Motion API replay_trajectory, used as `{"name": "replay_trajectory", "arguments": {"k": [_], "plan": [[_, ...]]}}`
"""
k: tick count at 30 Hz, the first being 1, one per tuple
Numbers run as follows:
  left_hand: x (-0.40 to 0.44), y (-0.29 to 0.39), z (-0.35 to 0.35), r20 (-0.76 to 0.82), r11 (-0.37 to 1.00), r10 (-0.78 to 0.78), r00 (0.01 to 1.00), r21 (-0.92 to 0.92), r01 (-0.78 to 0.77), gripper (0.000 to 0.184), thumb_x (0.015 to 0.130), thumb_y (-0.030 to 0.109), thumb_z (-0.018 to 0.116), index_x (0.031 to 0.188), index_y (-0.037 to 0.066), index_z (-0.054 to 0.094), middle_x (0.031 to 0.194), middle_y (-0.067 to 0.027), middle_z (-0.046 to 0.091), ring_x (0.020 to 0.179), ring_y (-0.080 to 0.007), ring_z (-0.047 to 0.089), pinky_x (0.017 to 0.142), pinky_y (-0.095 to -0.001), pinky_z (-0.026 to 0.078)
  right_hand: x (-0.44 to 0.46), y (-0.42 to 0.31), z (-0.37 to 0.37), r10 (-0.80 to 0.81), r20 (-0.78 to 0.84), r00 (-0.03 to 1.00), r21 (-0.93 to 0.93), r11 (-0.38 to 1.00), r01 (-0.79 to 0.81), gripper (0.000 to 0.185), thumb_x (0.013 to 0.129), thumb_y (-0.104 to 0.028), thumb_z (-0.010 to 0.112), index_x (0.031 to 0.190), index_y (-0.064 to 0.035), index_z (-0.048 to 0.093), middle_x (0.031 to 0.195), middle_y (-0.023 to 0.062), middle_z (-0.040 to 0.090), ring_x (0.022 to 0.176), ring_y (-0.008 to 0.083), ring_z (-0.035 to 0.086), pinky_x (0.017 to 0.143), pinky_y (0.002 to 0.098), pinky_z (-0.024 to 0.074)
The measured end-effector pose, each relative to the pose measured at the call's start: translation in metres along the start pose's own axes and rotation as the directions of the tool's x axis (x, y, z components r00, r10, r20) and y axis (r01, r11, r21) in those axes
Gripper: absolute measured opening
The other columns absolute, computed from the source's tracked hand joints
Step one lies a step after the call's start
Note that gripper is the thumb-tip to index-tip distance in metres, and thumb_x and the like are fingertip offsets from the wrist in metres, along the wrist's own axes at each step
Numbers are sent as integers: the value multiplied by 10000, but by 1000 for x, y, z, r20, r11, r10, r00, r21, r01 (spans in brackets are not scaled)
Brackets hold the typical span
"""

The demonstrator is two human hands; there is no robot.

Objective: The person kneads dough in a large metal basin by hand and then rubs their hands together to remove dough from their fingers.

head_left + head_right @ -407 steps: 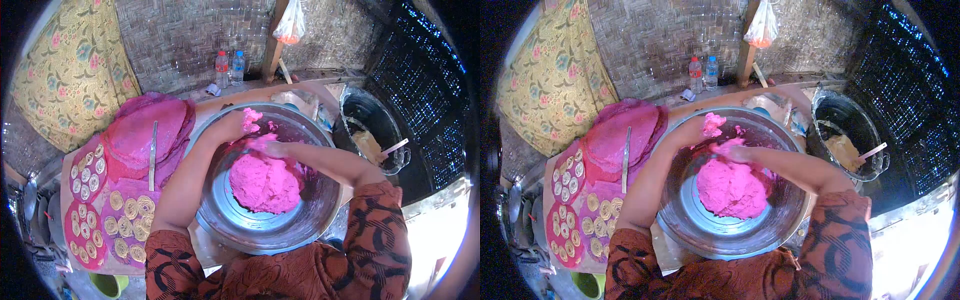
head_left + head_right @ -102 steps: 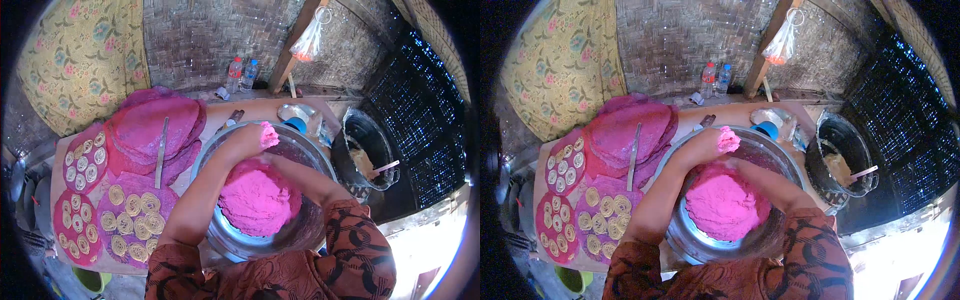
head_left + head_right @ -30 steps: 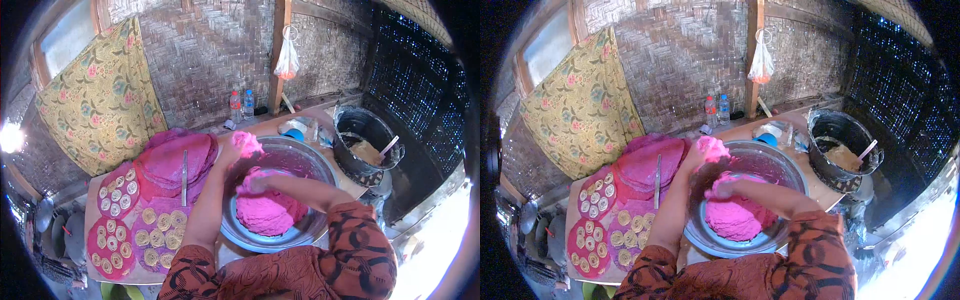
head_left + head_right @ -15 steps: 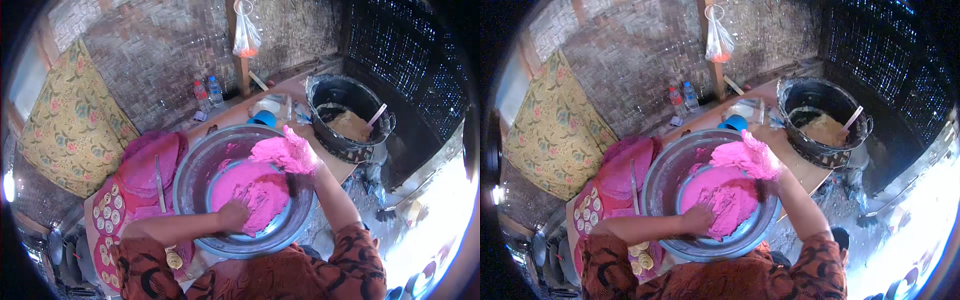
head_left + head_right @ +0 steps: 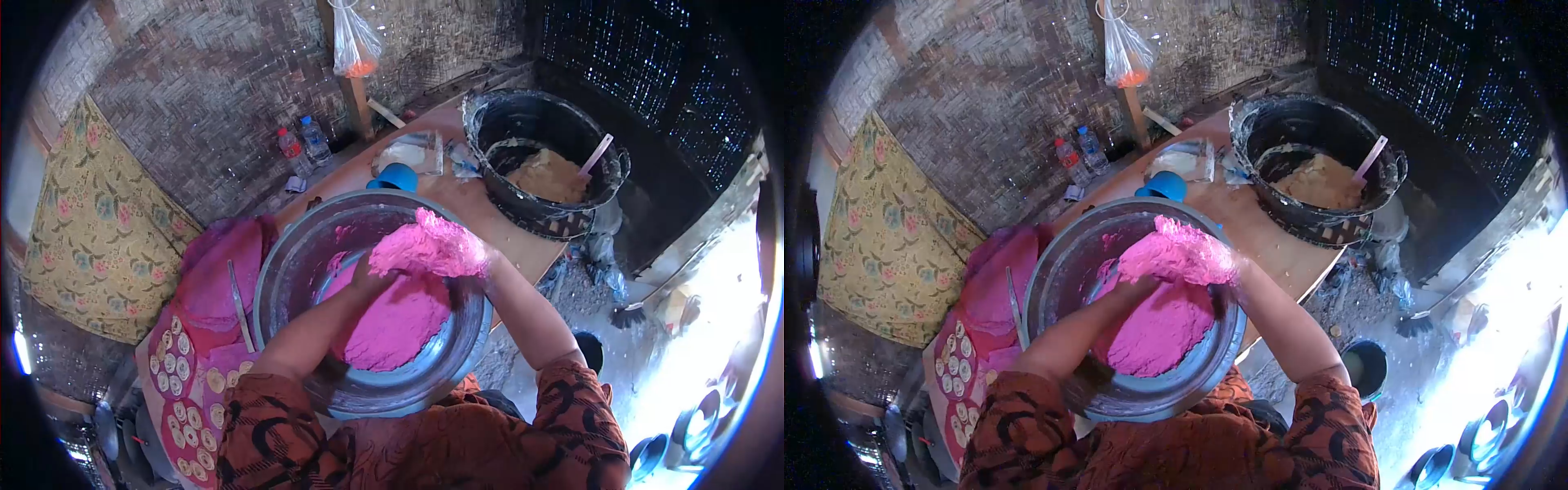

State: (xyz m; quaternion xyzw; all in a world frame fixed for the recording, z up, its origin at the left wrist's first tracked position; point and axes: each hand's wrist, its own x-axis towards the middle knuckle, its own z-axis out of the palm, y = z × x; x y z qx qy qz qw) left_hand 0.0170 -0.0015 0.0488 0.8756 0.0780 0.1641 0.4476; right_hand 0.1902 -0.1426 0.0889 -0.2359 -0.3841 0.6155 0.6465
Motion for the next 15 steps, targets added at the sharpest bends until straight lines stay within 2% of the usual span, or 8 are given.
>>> {"name": "replay_trajectory", "arguments": {"k": [2, 4, 6, 8, 10, 11, 14, 15], "plan": [[3, -29, 6, -50, 986, -121, 991, -122, 114, 386, 761, 179, 621, 1112, 40, 541, 1032, -152, 608, 992, -305, 569, 899, -372, 441, 13, -8, 13, 168, 6, 986, 234, 958, -165, 381, 938, -190, 444, 1270, -3, 427, 1262, 125, 486, 1113, 226, 505, 988, 330, 373], [-7, 12, -10, 103, 871, 160, 982, 453, -190, 320, 788, 144, 550, 1083, 20, 557, 1016, -167, 604, 961, -321, 573, 862, -387, 459, 9, -27, 38, 192, 203, 960, 225, 945, -236, 424, 936, -262, 447, 1284, -20, 419, 1250, 118, 494, 1114, 221, 503, 955, 327, 404], [-24, 42, -30, 441, 743, -263, 858, 660, -112, 290, 806, 154, 517, 1048, 3, 570, 1007, -197, 589, 931, -370, 564, 828, -411, 468, -8, -39, 75, 176, -398, 900, -112, 965, -239, 425, 942, -298, 424, 1281, -43, 426, 1236, 102, 502, 1110, 208, 504, 936, 325, 421], [-62, 24, -44, 581, 628, -146, 800, 680, -379, 310, 796, 207, 539, 1022, -2, 578, 1038, -231, 557, 890, -430, 550, 807, -456, 459, -6, -2, 13, -19, -206, 978, -207, 978, -25, 383, 956, -264, 396, 1277, -59, 429, 1234, 80, 500, 1103, 191, 503, 945, 325, 416], [-90, 21, -54, 536, 657, -182, 825, 690, -303, 333, 788, 235, 552, 1022, -1, 578, 1053, -236, 546, 905, -437, 541, 820, -466, 443, -2, 8, -8, -304, 136, 943, -745, 596, 299, 358, 956, -241, 396, 1263, -60, 440, 1244, 80, 493, 1090, 184, 507, 950, 329, 413], [-98, 22, -58, 488, 679, -204, 849, 695, -237, 357, 780, 262, 566, 1022, 0, 577, 1068, -241, 536, 920, -443, 532, 833, -476, 427, -2, 12, -12, -215, -7, 976, -538, 824, 178, 358, 956, -242, 396, 1259, -56, 442, 1241, 85, 494, 1093, 184, 506, 951, 328, 411], [-56, 56, -54, 240, 718, 90, 967, 657, -230, 415, 780, 307, 573, 1071, 12, 552, 1095, -243, 516, 987, -422, 508, 887, -487, 391, -5, 11, -6, -108, -108, 988, -382, 922, 59, 409, 951, -291, 400, 1252, -17, 438, 1245, 118, 491, 1103, 209, 504, 970, 340, 390], [-35, 51, -50, 166, 833, -4, 986, 546, -89, 445, 796, 340, 565, 1103, 20, 533, 1110, -244, 508, 1019, -417, 489, 909, -492, 373, -3, 11, -5, -46, -160, 986, -139, 990, 24, 452, 942, -324, 411, 1257, 1, 426, 1247, 131, 489, 1107, 222, 502, 980, 348, 378]]}}
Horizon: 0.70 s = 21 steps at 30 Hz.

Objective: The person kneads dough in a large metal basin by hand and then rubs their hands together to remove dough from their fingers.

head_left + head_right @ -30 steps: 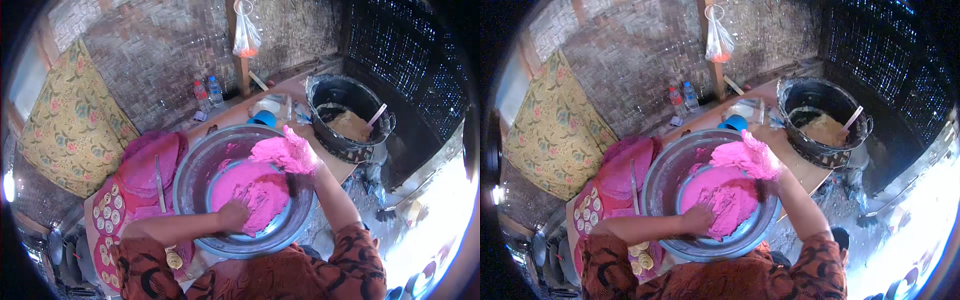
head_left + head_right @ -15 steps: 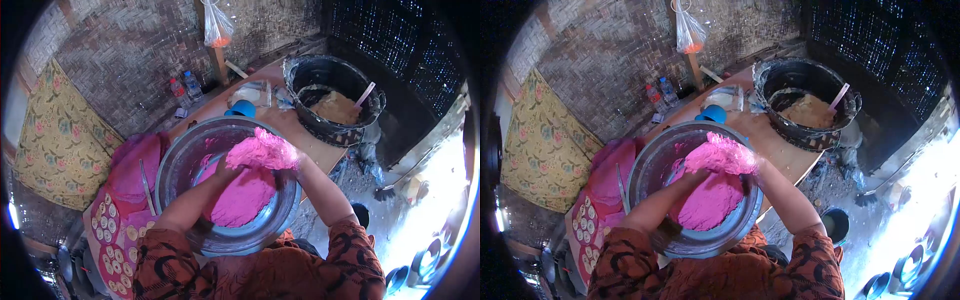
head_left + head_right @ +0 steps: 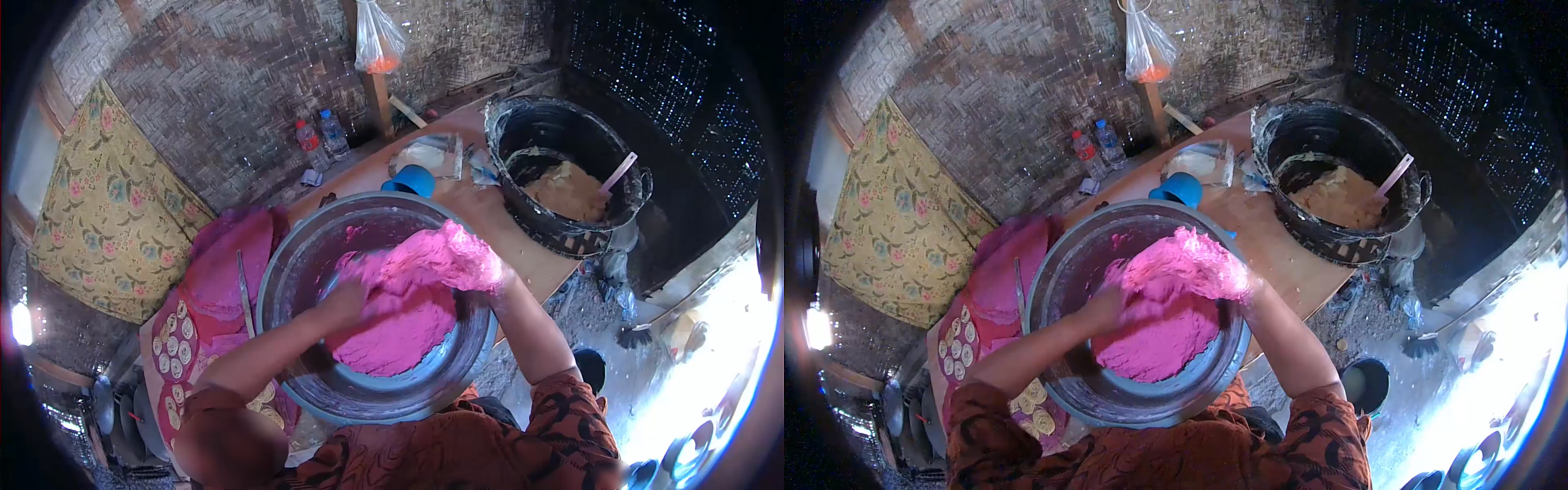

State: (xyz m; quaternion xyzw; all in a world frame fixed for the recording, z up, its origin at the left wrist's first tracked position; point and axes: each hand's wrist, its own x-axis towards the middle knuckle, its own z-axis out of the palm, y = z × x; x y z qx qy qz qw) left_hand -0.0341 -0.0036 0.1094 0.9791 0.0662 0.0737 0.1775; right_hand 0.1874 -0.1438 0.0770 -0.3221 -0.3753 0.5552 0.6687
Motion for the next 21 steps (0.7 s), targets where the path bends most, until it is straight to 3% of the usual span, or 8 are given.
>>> {"name": "replay_trajectory", "arguments": {"k": [4, 6, 9, 11, 12, 13, 19, 21], "plan": [[72, -36, 46, -164, 950, 180, 970, -227, -215, 473, 845, 380, 540, 1178, 50, 478, 1135, -204, 505, 1017, -357, 500, 901, -465, 382, 1, -68, 58, -19, 213, 977, 81, 997, 2, 519, 927, -412, 404, 1191, 27, 490, 1186, 146, 533, 1091, 240, 516, 949, 350, 376], [87, -14, 51, -90, 672, 150, 985, -721, -168, 417, 861, 330, 528, 1170, 54, 473, 1078, -148, 530, 972, -284, 514, 858, -428, 396, 8, -72, 54, -61, 299, 952, 31, 998, 54, 478, 944, -393, 377, 1142, 10, 543, 1119, 123, 583, 1072, 217, 532, 908, 328, 400], [83, -34, 107, 33, 457, 411, 911, -872, -174, 392, 879, 163, 510, 1248, 47, 446, 1217, -97, 489, 1136, -226, 457, 932, -335, 388, 11, -44, 21, -213, 381, 900, -115, 955, 275, 422, 942, -338, 415, 1190, -9, 510, 1170, 124, 555, 1102, 221, 512, 918, 323, 393], [57, 31, 64, 526, 213, -115, 843, -815, 538, 314, 875, 211, 498, 1137, 45, 541, 1116, -109, 547, 998, -255, 529, 810, -370, 448, 10, 14, -36, -138, 161, 977, 56, 990, 131, 369, 927, -231, 466, 1243, -41, 460, 1234, 87, 508, 1122, 201, 490, 940, 316, 380], [35, 31, 60, 473, 881, 86, 877, -447, 155, 294, 871, 248, 498, 1074, 51, 574, 1072, -117, 560, 937, -270, 541, 758, -394, 453, 10, 21, -39, -107, 110, 988, 104, 990, 96, 370, 923, -205, 479, 1257, -49, 448, 1250, 78, 497, 1127, 196, 485, 946, 314, 376], [11, 26, 53, 550, 888, 265, 792, 180, -423, 292, 867, 285, 498, 1011, 56, 608, 1028, -125, 573, 876, -285, 553, 706, -419, 458, 9, 27, -42, -76, 59, 995, 156, 986, 66, 376, 919, -178, 492, 1270, -57, 435, 1267, 69, 485, 1132, 190, 479, 952, 312, 373], [-59, 36, -22, 750, 976, 31, 661, 120, -182, 354, 851, 306, 500, 1071, 43, 588, 1191, -172, 518, 1059, -337, 515, 898, -428, 415, 4, -34, 23, -25, 112, 993, 310, 951, -11, 397, 916, -325, 485, 1192, -40, 510, 1145, 87, 570, 1044, 190, 541, 908, 322, 420], [-48, 30, -42, 530, 887, 129, 838, -440, 141, 390, 887, 341, 479, 1126, 44, 558, 1243, -176, 488, 1137, -317, 479, 945, -394, 387, 5, -31, 20, -38, 121, 992, 253, 967, 6, 453, 920, -387, 445, 1178, -22, 517, 1135, 104, 577, 1041, 199, 546, 912, 330, 418]]}}
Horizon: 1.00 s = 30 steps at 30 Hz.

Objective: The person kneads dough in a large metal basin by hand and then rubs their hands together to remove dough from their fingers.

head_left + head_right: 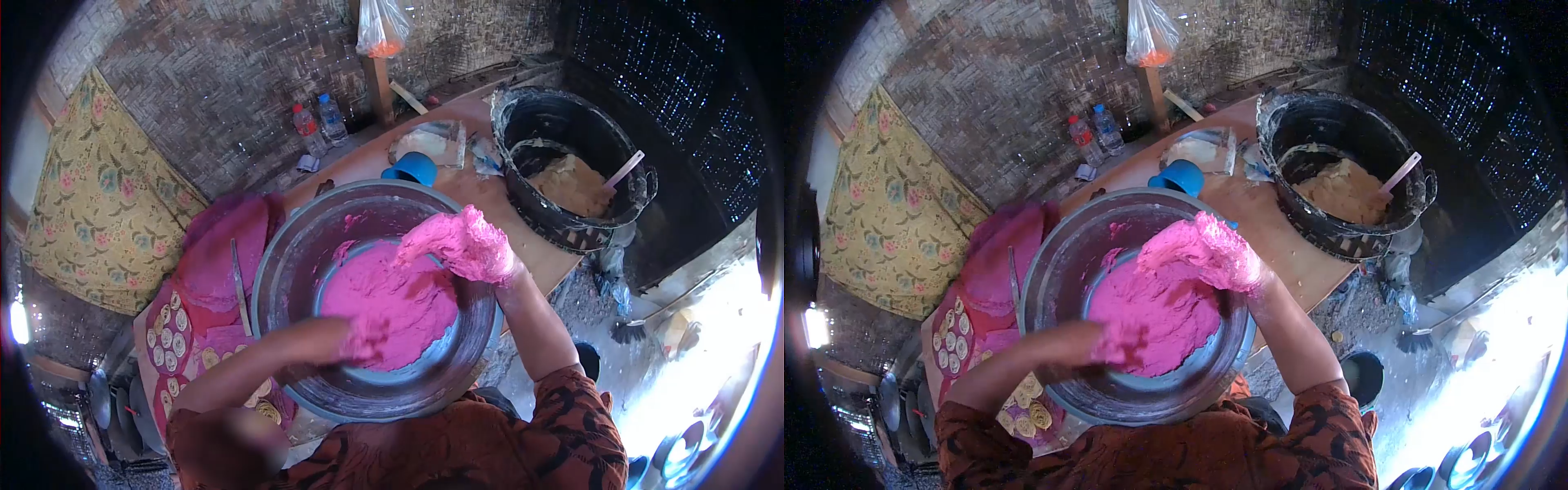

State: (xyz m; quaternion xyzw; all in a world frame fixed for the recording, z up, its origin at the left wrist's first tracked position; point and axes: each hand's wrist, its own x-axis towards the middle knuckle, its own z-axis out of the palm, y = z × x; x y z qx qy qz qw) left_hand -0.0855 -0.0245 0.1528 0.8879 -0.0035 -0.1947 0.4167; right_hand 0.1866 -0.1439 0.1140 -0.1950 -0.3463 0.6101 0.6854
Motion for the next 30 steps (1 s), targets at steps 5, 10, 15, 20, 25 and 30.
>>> {"name": "replay_trajectory", "arguments": {"k": [5, 10, 15, 20, 25, 30], "plan": [[65, -6, -58, -220, 971, -108, 970, 187, 151, 422, 909, 307, 464, 1249, 57, 443, 1274, -166, 464, 1151, -302, 466, 959, -364, 374, 4, -20, 28, -52, 19, 998, -172, 984, 55, 712, 905, -558, 272, 1158, 67, 500, 1135, 184, 571, 1054, 267, 544, 962, 359, 365], [181, -65, -25, -250, 962, 134, 959, -198, -186, 331, 875, 212, 492, 1157, 42, 518, 1170, -172, 533, 1048, -296, 532, 889, -378, 423, 2, -31, 44, -87, 111, 990, -173, 979, 105, 685, 902, -551, 306, 1153, 52, 511, 1121, 170, 582, 1042, 247, 550, 937, 335, 379], [224, -47, 24, -147, 903, 365, 919, 296, -311, 260, 807, 228, 485, 921, 60, 648, 909, -158, 639, 835, -332, 609, 852, -405, 435, -1, 20, -41, -88, -123, 988, -223, 973, 59, 568, 918, -471, 365, 1110, 29, 554, 1053, 131, 597, 991, 222, 553, 869, 312, 410], [168, 17, 52, 223, 798, 17, 975, 585, -148, 259, 761, 280, 507, 790, 78, 667, 847, -127, 635, 844, -270, 601, 805, -425, 447, 15, -16, 25, -138, 111, 984, -533, 828, 176, 515, 918, -424, 393, 1017, 36, 603, 1047, 154, 594, 985, 260, 561, 867, 352, 425], [75, -41, 81, 5, 772, 356, 935, 562, -297, 177, 749, 248, 526, 716, 131, 655, 732, -54, 625, 794, -233, 600, 704, -379, 471, 13, -13, 36, -8, 63, 998, -563, 825, 42, 394, 896, -329, 438, 989, 12, 612, 1014, 162, 602, 973, 288, 573, 859, 391, 434], [-10, -46, 33, 88, 682, -110, 990, 731, 11, 202, 738, 241, 551, 794, 67, 637, 851, -100, 621, 819, -265, 598, 727, -400, 477, 12, -7, 40, -30, 142, 989, -537, 837, 103, 376, 897, -305, 428, 1000, 8, 609, 995, 154, 607, 963, 284, 576, 854, 378, 435]]}}
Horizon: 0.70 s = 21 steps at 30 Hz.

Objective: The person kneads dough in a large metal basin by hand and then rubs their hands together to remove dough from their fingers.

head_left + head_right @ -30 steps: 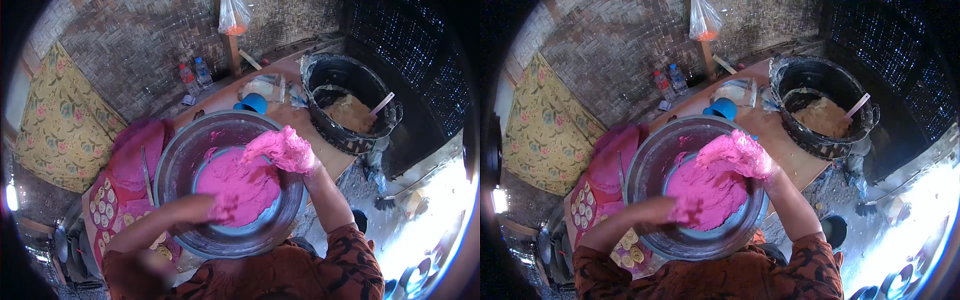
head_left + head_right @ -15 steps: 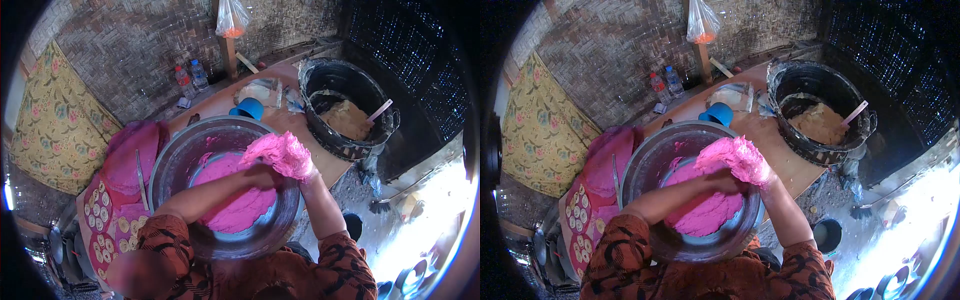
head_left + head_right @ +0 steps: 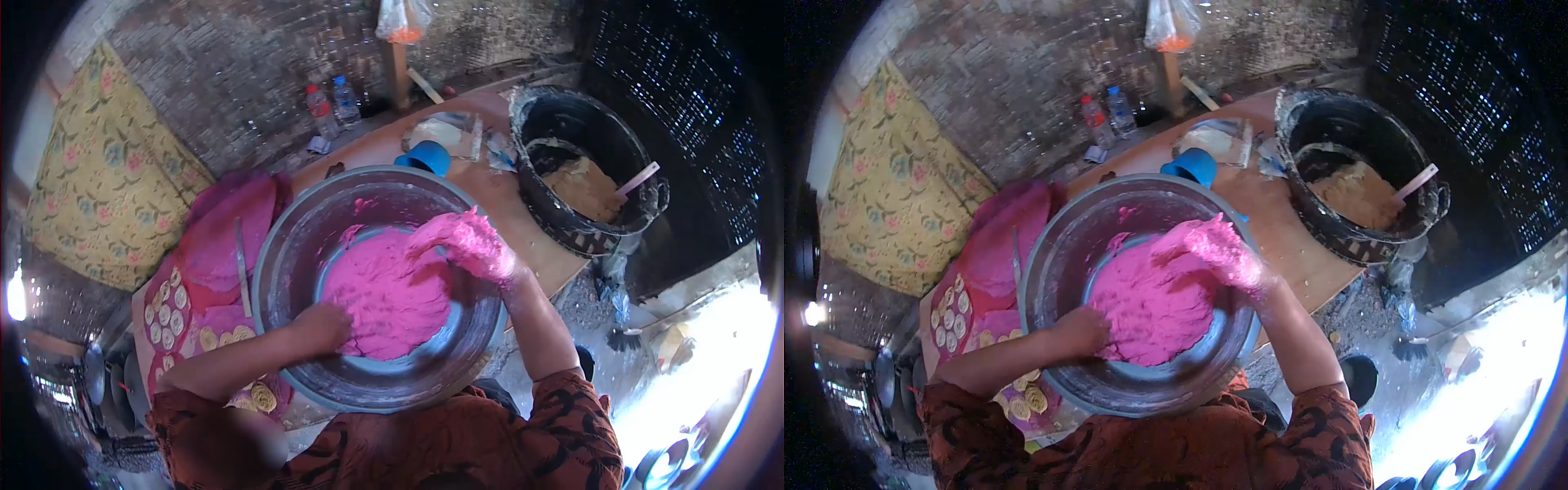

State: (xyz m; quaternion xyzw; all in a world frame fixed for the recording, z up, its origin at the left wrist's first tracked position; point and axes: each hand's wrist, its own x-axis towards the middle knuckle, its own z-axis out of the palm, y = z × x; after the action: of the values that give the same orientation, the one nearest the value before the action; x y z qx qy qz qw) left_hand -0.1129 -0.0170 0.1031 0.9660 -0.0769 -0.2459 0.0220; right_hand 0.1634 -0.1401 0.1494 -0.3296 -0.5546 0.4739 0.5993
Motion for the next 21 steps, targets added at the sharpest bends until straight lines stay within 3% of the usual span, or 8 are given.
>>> {"name": "replay_trajectory", "arguments": {"k": [1, 8, 10, 14, 16, 17, 19, 21], "plan": [[-6, -6, 6, 13, 990, -138, 990, 36, 137, 234, 730, 253, 559, 824, 51, 632, 888, -122, 615, 840, -276, 595, 743, -406, 475, 0, -1, 1, 4, -11, 1000, -37, 999, -5, 391, 900, -321, 422, 998, 8, 609, 997, 144, 607, 957, 275, 577, 844, 373, 438], [56, -41, 18, -283, 954, -299, 912, -98, 282, 496, 800, 430, 557, 1056, 7, 582, 1027, -210, 595, 951, -341, 578, 800, -420, 464, 4, -2, 8, 84, 31, 996, -255, 964, -74, 425, 922, -388, 399, 1047, -34, 597, 1026, 55, 611, 964, 152, 571, 602, 207, 411], [56, -28, -23, 277, 859, -326, 904, -312, 406, 527, 781, 430, 573, 1046, -26, 579, 976, -238, 607, 917, -318, 600, 787, -434, 462, 4, 0, 11, 243, -13, 970, -250, 938, -239, 446, 925, -405, 397, 1085, -35, 586, 1066, 62, 605, 1017, 158, 559, 651, 217, 424], [14, 0, -66, 44, 917, -238, 970, -321, 239, 473, 821, 428, 532, 1030, 9, 602, 941, -239, 614, 873, -366, 600, 810, -441, 456, 3, 33, 13, 403, -139, 904, -190, 886, -424, 479, 928, -421, 390, 1131, -21, 559, 1095, 71, 598, 1060, 182, 549, 719, 261, 447], [-2, -7, -72, -44, 852, -261, 964, -480, 208, 471, 829, 430, 526, 1070, 30, 589, 996, -207, 612, 928, -351, 586, 833, -428, 447, 8, 59, 9, 511, -94, 854, -506, 714, -483, 496, 932, -437, 364, 1187, -47, 536, 1170, 142, 566, 1074, 272, 535, 905, 379, 414], [-18, -7, -89, -169, 804, -382, 909, -546, 236, 448, 833, 410, 534, 1083, 42, 585, 1027, -190, 608, 961, -340, 574, 849, -422, 438, 9, 58, 7, 390, 139, 910, -860, 503, -84, 486, 937, -443, 330, 1206, -89, 527, 1202, 175, 538, 1088, 325, 516, 923, 425, 393], [-29, -12, -90, -277, 744, -506, 817, -620, 251, 427, 837, 391, 542, 1096, 53, 582, 1058, -173, 603, 994, -330, 562, 866, -416, 430, 17, 69, 15, 452, 95, 887, -899, 421, -119, 476, 935, -434, 333, 1204, -94, 529, 1198, 180, 538, 1086, 327, 516, 924, 428, 391], [-16, -38, -67, -551, 721, -562, 617, -692, 40, 366, 842, 324, 564, 1103, 68, 587, 1071, -170, 599, 1005, -319, 553, 878, -409, 423, 31, 93, 22, 546, -10, 838, -952, 252, -175, 456, 931, -417, 338, 1199, -104, 532, 1189, 188, 538, 1084, 332, 515, 926, 433, 387]]}}
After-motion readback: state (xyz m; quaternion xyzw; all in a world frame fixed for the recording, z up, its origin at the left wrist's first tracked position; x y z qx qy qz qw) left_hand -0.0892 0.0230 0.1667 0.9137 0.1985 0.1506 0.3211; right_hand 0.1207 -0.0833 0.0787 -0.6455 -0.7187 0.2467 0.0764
